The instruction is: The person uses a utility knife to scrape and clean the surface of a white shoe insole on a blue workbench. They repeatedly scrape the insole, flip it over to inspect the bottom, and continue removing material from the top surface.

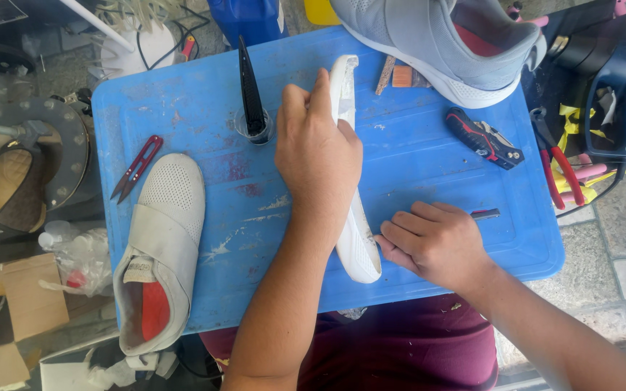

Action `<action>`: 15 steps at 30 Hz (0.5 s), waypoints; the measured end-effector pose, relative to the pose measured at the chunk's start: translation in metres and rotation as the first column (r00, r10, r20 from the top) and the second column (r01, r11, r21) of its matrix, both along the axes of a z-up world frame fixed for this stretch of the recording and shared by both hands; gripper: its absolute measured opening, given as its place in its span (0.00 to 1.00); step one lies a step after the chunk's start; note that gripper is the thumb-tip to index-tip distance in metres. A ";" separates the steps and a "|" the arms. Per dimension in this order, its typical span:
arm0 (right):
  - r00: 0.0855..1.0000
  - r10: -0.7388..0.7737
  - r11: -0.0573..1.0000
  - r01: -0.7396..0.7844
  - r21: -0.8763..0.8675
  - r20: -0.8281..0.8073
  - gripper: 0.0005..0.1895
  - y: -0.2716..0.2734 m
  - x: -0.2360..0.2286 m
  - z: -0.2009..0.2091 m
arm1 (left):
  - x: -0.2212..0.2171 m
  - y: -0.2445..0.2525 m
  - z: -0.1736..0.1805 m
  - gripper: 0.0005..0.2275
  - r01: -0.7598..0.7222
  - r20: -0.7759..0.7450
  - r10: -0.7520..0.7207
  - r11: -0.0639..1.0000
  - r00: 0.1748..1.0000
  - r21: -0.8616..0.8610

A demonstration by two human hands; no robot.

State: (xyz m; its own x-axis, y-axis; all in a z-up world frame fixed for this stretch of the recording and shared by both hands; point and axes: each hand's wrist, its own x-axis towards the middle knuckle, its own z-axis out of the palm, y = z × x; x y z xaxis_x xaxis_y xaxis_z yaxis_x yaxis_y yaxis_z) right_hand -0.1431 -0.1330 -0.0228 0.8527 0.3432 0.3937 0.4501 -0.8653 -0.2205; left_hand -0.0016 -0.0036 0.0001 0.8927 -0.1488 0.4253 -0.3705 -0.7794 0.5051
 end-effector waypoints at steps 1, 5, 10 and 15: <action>1.000 0.019 1.000 -0.019 0.005 0.010 0.08 0.000 0.000 0.000 | 0.000 0.001 -0.001 0.24 0.001 0.000 -0.001 1.000 1.000 0.006; 0.997 0.074 0.996 -0.075 0.038 0.021 0.08 -0.003 -0.001 0.001 | 0.001 0.003 -0.001 0.24 0.015 0.008 -0.015 1.000 1.000 0.005; 1.000 0.013 1.000 -0.014 0.018 0.014 0.07 -0.001 0.001 0.000 | 0.000 0.002 0.002 0.24 0.007 -0.024 -0.007 1.000 1.000 0.001; 0.996 0.092 0.995 -0.093 0.037 0.016 0.08 -0.005 0.001 0.001 | 0.000 0.003 0.002 0.24 0.010 0.013 -0.010 1.000 1.000 0.006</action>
